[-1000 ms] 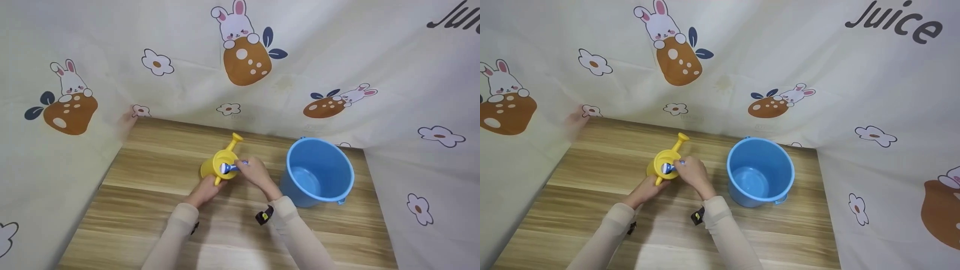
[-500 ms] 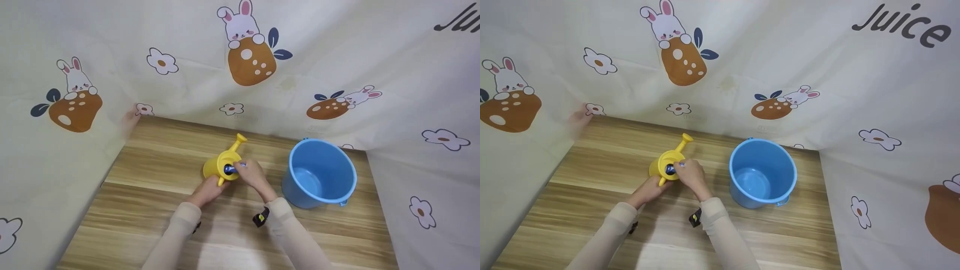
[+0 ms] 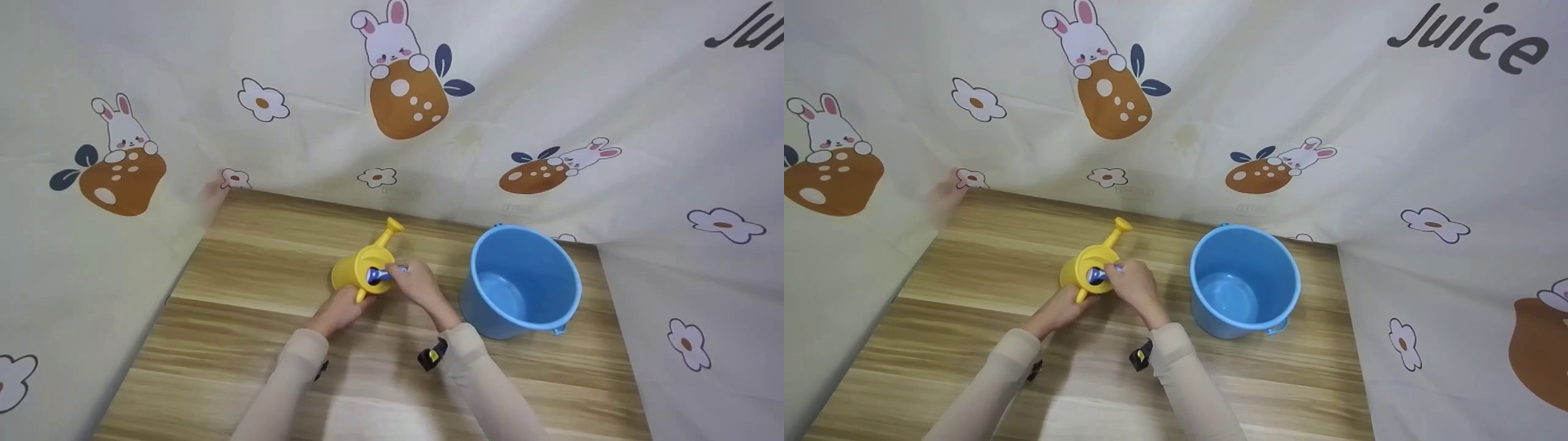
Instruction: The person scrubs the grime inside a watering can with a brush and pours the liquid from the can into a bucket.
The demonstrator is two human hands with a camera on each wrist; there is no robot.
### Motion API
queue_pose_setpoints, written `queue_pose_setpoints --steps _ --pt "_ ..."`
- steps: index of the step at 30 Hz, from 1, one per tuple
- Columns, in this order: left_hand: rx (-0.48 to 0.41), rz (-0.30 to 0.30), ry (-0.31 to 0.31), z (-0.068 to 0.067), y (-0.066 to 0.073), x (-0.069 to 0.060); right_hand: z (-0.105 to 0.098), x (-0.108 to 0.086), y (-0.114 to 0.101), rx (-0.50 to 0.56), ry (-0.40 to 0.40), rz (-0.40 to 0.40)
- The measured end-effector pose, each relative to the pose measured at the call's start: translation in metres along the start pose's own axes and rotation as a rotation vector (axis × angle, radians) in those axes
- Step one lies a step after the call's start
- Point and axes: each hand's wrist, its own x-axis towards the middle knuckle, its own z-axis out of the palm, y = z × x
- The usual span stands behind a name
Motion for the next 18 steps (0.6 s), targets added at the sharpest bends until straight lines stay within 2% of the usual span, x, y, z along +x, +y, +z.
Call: queue_pose_setpoints --steps 6,9,18 --pt "-0.022 -0.009 0.007 -0.001 0.000 -0.001 -0.009 -0.004 0.001 0.064 -0.023 0.005" --pt "-0.029 -0.014 0.010 -0.001 -0.001 -0.001 -0.012 -0.007 0.000 0.066 -0.043 -0.015" --pt "-0.032 -0.019 -0.003 -0.001 0.001 -0.002 -0.014 -0.011 -0.001 0.064 -0.077 0.034"
